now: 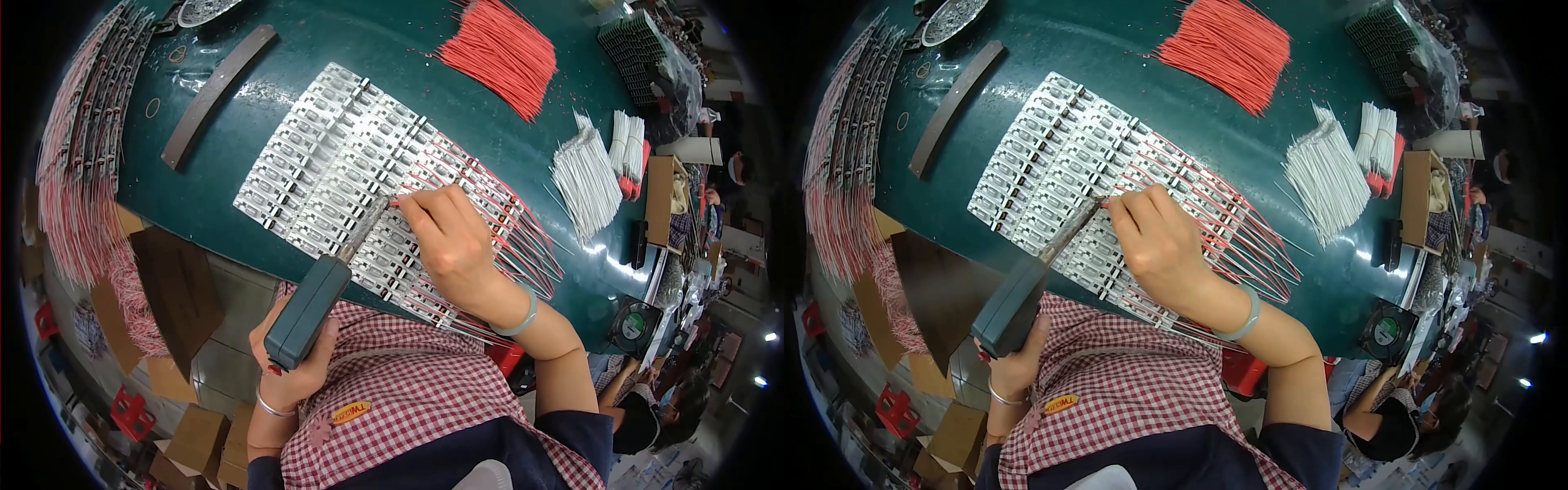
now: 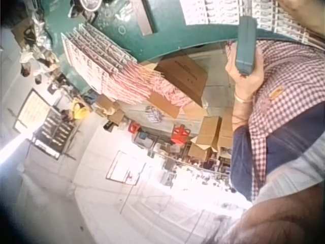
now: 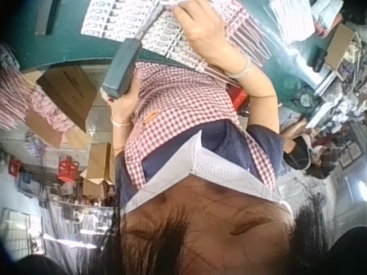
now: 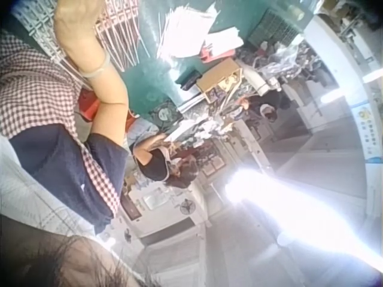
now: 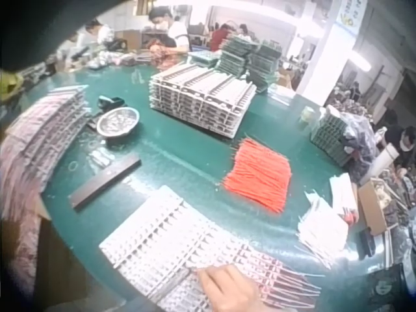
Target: The person assembles small electronic components onto a grid panel using a heat tool.
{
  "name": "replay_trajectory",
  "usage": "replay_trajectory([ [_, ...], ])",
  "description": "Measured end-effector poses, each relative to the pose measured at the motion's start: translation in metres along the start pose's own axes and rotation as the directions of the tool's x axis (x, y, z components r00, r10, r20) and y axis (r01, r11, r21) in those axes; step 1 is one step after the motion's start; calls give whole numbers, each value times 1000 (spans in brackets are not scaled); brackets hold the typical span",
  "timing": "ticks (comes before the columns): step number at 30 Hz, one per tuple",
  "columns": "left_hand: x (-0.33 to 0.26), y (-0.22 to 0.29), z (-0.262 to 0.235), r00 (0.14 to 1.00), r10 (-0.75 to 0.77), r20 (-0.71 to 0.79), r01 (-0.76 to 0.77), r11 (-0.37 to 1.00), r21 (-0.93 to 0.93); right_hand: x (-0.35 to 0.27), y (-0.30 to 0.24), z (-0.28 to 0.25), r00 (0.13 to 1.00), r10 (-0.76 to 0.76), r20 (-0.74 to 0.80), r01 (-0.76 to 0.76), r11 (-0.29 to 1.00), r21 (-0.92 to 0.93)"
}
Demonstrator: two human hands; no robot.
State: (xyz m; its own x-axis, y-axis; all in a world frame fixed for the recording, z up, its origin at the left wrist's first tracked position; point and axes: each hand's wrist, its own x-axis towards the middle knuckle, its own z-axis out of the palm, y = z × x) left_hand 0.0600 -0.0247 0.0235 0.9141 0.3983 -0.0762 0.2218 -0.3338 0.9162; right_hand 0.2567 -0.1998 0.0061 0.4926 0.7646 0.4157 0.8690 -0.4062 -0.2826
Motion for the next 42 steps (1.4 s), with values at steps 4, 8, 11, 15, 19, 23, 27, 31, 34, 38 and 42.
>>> replay_trajectory([
  [4, 1, 1, 1, 999, -36, 2, 36, 999, -37, 2, -2, -2, 1000, 1, 24, -1, 1000, -17],
  [8, -1, -2, -1, 1000, -15, 20, 15, 1000, 1, 4, -6, -4, 998, 50, 41, -50, 999, -16],
  [11, -10, -12, 3, 999, -2, -48, 1, 1000, -13, 4, -7, -4, 997, 55, 63, -54, 998, -20],
  [15, -11, -11, 2, 992, 57, -115, -66, 995, -75, 3, -3, -3, 999, 2, 42, -1, 999, -42],
  [19, -14, -11, 2, 990, 39, -137, -49, 996, -74, 0, -1, -2, 999, 6, 32, -5, 1000, -25],
  [23, -17, -15, 2, 986, 51, -156, -62, 996, -67, -1, -8, -4, 999, 24, -26, -24, 1000, 19],
  [27, -18, -17, 3, 986, 66, -155, -73, 996, -44, -4, -13, -3, 999, 45, -20, -45, 998, 37],
  [31, -18, -21, 2, 992, 85, -94, -87, 996, -18, -9, -9, 1, 1000, -1, 1, 1, 1000, 2],
  [34, -16, -14, 1, 997, 35, -63, -36, 999, -18, -9, -9, 2, 1000, 2, 4, -2, 1000, -1],
  [38, -14, -8, 1, 999, 0, -35, -1, 1000, -14, -8, -10, 1, 1000, 1, 6, -1, 1000, -2],
  [42, -15, -7, 0, 996, -86, -10, 85, 994, -65, -9, -10, 1, 1000, 2, 16, -2, 1000, -4],
])
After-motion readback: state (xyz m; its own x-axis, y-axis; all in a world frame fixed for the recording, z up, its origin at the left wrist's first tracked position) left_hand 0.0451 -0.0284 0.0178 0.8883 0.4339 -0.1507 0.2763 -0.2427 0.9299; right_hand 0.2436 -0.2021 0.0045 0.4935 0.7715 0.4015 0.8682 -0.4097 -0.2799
